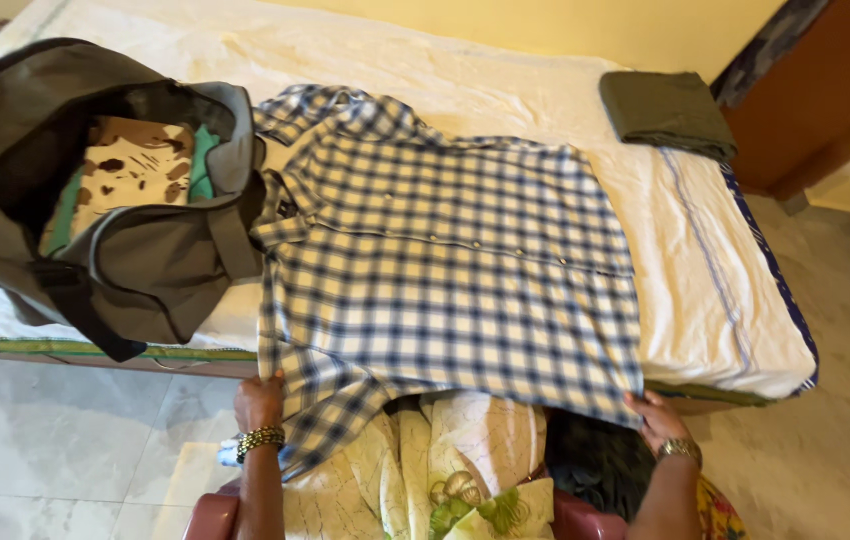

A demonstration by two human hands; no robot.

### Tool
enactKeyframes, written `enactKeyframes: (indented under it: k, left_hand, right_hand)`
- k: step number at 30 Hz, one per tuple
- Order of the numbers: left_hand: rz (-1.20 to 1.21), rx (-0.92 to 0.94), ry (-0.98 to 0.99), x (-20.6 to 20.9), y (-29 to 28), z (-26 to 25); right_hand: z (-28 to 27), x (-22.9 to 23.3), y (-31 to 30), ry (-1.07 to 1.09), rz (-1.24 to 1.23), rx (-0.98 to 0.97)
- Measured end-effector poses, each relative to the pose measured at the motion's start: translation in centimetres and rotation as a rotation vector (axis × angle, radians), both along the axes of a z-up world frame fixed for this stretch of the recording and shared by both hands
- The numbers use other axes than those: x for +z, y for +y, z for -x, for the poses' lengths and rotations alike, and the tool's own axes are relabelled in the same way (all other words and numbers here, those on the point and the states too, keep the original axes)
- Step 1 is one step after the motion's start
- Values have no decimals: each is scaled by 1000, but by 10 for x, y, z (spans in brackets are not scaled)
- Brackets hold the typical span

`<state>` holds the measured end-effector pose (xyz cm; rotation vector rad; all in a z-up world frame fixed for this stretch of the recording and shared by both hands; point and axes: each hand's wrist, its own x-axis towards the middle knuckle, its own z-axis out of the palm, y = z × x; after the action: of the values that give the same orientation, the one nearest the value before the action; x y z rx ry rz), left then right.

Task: The person buttons a plaid shirt that is laid out on a bed and then begins to fold the garment.

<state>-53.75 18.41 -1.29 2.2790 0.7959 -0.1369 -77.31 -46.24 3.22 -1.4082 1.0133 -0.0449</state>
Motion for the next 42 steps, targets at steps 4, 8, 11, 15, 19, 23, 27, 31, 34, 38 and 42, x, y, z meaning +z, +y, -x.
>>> enactKeyframes:
  k: [4,8,11,15,19,23,27,31,34,38,42]
  left_hand:
    - [62,37,53,-5,-2,-1]
    - [40,18,-2,-5,0,2]
    - [-50,8,-68,-4,3,29]
    - [-136,16,-60,10,6,58]
    - [-179,-32,-107,24,-4,47]
    - [127,137,-283,28,-11,6]
    - [119,232,-279,-6,-16,-54]
    - [660,158,32,-18,-10,-65]
    - [992,144,137,-10,-10,-56]
    - [1254,56,-84,-15,-13,-49]
    - [1363,-118,-255,-6,-13,-78]
  right_hand:
    - [3,-29,-17,-9,-20,52]
    - [9,-29,-21,-42,-48,50]
    - [19,-21,-34,-101,-38,105]
    - [39,-28,-49,-72,-8,242]
    - [43,-27,-36,-53,-47,193]
    - [30,-15,-25,-144,-102,130]
    - [21,8,-6,-107,-96,68]
    - [18,32,0,-62,-81,-47]
    - [18,37,5,-80,-58,-124]
    - [21,28,-8,-282,-106,-128]
    - [17,35,-24,-604,-127,-143]
